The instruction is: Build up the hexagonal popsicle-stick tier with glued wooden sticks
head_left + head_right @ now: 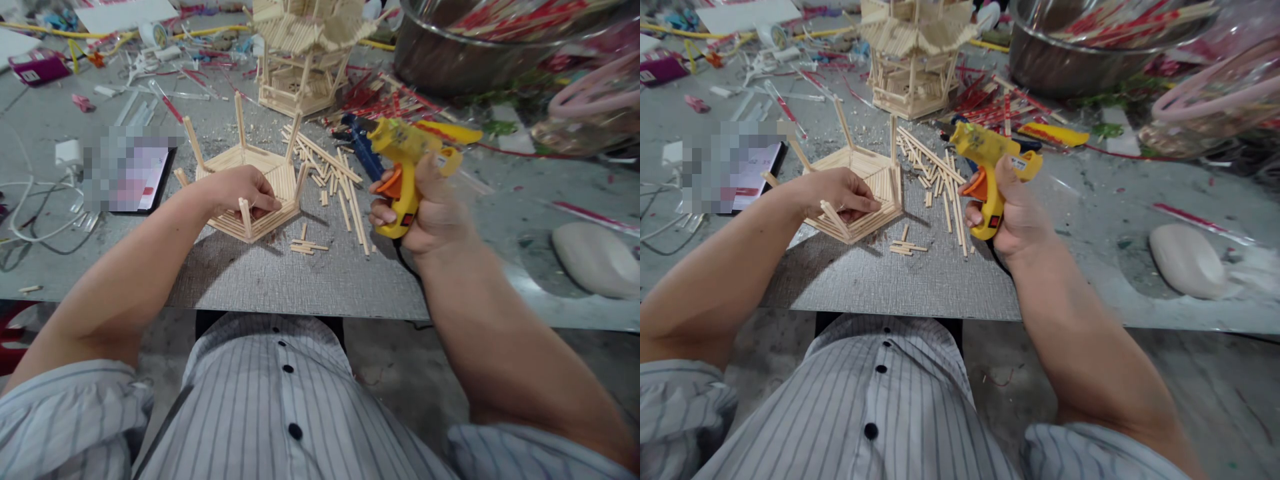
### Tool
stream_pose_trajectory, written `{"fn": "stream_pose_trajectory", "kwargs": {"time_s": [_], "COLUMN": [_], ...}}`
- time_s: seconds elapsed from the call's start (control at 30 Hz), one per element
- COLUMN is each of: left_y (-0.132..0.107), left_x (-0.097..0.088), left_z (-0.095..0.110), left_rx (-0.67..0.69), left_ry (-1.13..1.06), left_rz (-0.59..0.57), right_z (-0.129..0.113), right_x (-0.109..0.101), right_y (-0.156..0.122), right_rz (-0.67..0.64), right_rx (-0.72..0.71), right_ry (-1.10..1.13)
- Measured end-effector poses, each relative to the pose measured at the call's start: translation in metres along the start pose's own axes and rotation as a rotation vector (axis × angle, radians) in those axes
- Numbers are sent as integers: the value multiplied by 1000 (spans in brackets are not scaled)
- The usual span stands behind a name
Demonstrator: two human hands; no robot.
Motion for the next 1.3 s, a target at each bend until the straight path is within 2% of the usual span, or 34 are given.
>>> {"fn": "stream_pose_trajectory", "kwargs": {"time_s": [0.77,1.07,1.3], "left_y": [7,6,8], "left_x": [0,1,1], "left_z": [-7,-6,-7], "left_rx": [-23,-8,-10], "left_ry": [-23,-10,-54], "left_rz": [13,28,3], "right_z": [-1,-2,-1], "right_x": [0,1,3], "right_y": [0,0,-1], "right_rz": [38,1,43], "right_rx": [22,7,18], "right_ry": [6,-45,-15]}}
Point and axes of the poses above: each hand's wrist, its own y-axis towards the middle knuckle, its own x-axis out of the palm, z = x × y, the point moved 3 cm from there along y, towards the middle knuckle, and after that the axes turned 9 degrees about -x, right-handed, at the moved point
